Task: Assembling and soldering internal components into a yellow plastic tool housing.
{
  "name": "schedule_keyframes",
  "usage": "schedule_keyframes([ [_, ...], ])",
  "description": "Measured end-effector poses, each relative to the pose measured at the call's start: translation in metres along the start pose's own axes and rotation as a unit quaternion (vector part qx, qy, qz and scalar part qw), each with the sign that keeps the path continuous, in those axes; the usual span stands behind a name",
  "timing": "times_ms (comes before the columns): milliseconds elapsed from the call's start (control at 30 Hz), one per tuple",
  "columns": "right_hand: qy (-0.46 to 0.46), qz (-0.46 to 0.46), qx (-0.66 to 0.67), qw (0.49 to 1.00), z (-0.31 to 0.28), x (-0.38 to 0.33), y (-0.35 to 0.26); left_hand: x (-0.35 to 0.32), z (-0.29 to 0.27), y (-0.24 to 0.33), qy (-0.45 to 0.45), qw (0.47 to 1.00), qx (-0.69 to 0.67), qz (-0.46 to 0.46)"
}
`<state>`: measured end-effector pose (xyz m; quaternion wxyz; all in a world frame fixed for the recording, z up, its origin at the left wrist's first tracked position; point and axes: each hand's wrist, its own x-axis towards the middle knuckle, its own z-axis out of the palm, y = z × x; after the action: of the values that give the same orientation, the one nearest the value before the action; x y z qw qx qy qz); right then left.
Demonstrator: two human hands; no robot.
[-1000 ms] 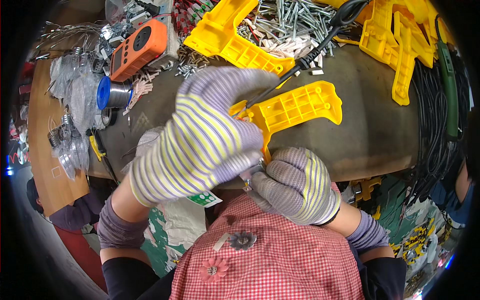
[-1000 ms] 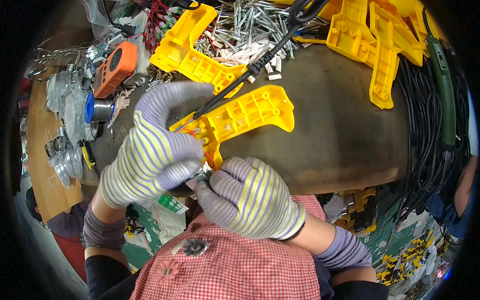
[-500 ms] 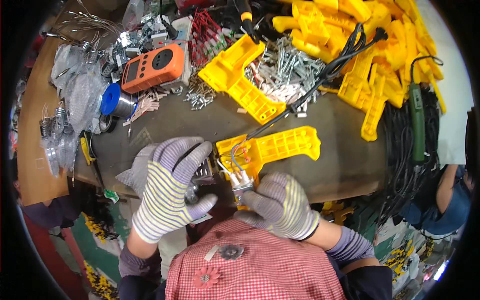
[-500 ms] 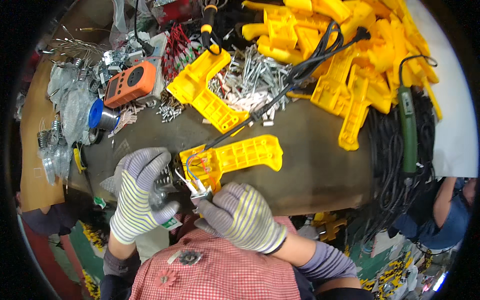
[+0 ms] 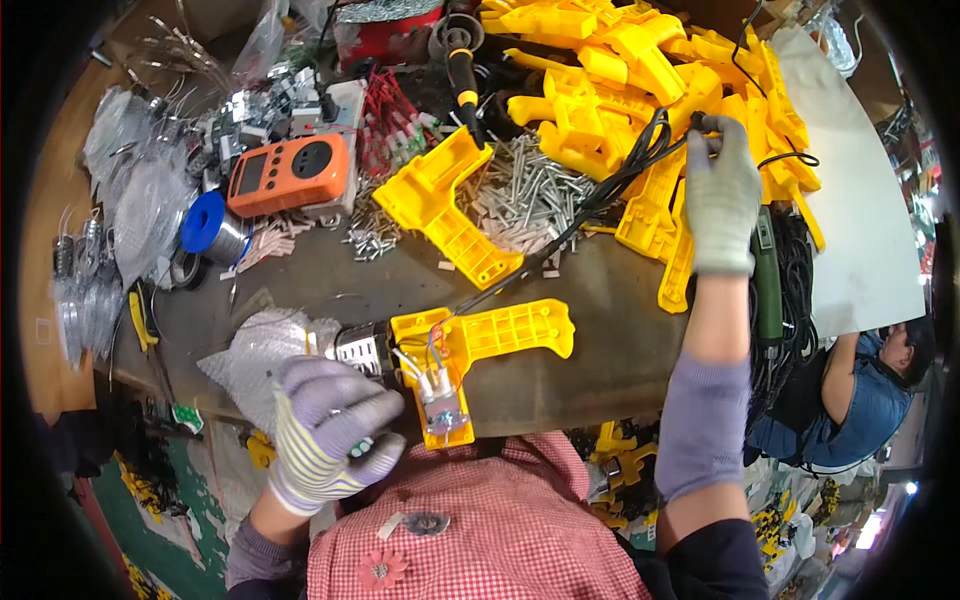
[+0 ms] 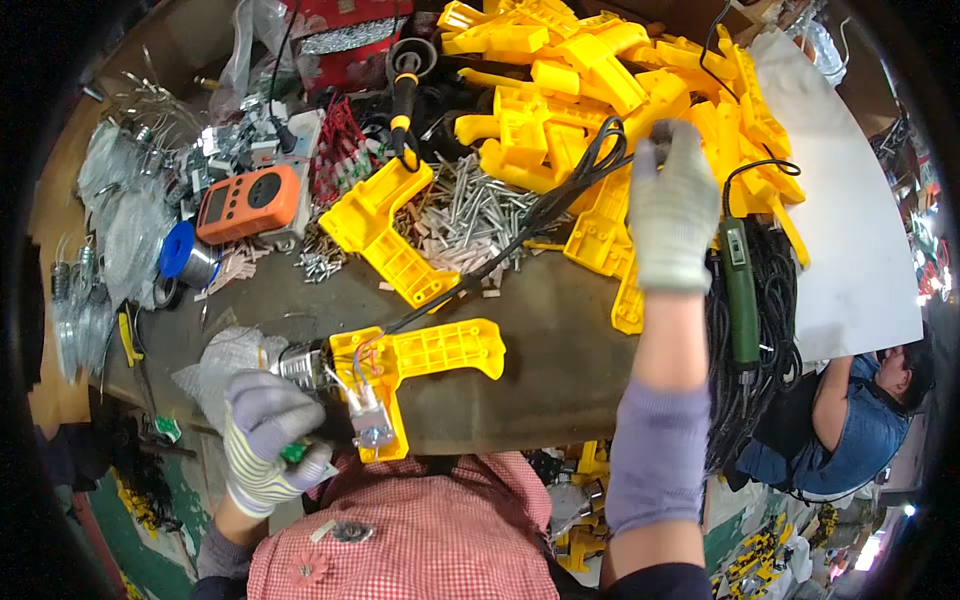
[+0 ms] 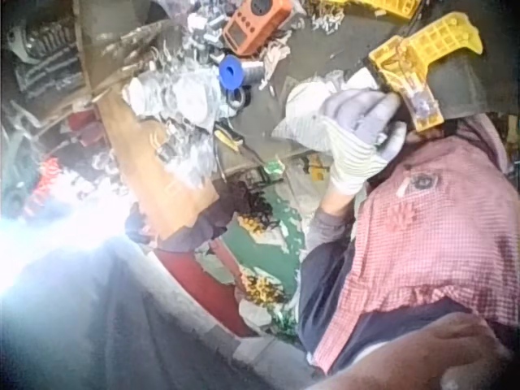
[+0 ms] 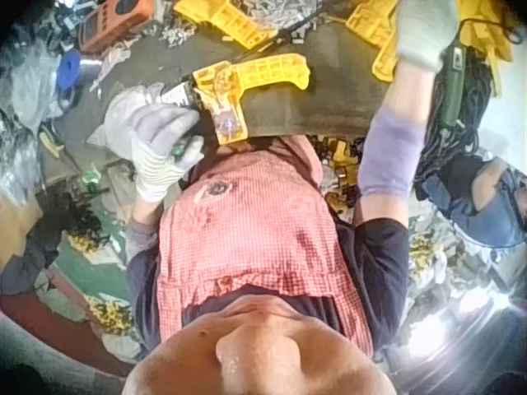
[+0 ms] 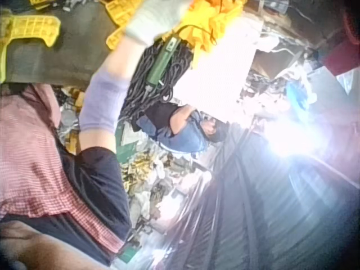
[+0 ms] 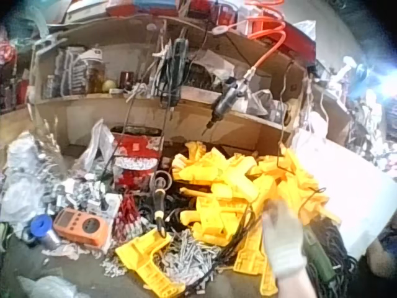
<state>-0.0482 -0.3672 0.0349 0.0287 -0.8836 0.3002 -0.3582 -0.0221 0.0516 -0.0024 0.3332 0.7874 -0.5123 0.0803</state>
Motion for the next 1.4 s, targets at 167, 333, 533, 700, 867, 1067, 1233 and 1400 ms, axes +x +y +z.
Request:
schedule_keyframes([
  [167,-0.060,0.112,-0.144,0.981,0.031,0.057,0.043,0.005,0.019,0.007,0.001,0.999,-0.039,0.034],
  [333,0.122,0.152,0.300,0.934,0.029,0.051,0.075,0.005,0.028,0.005,0.000,0.998,-0.024,0.060],
  [533,0.130,-0.233,0.449,0.853,-0.031,0.029,-0.097,0.001,0.033,0.002,0.028,0.997,-0.039,0.053],
  [700,0.003,-0.606,0.154,0.781,0.009,0.012,-0.218,-0.001,0.032,0.006,0.024,0.998,-0.040,0.048],
  [867,-0.096,-0.606,-0.017,0.790,0.045,0.018,-0.259,0.002,0.030,0.007,0.016,0.998,-0.039,0.049],
  [1067,-0.163,-0.617,-0.019,0.770,0.056,0.019,-0.278,0.005,0.029,0.005,0.000,0.998,-0.042,0.038],
  [1233,-0.148,-0.549,0.069,0.820,0.061,0.005,-0.274,0.014,0.020,0.012,-0.029,0.999,-0.020,0.040],
  [1400,-0.110,-0.496,0.106,0.855,0.072,-0.023,-0.252,0.035,0.009,0.030,-0.108,0.988,0.077,0.075],
])
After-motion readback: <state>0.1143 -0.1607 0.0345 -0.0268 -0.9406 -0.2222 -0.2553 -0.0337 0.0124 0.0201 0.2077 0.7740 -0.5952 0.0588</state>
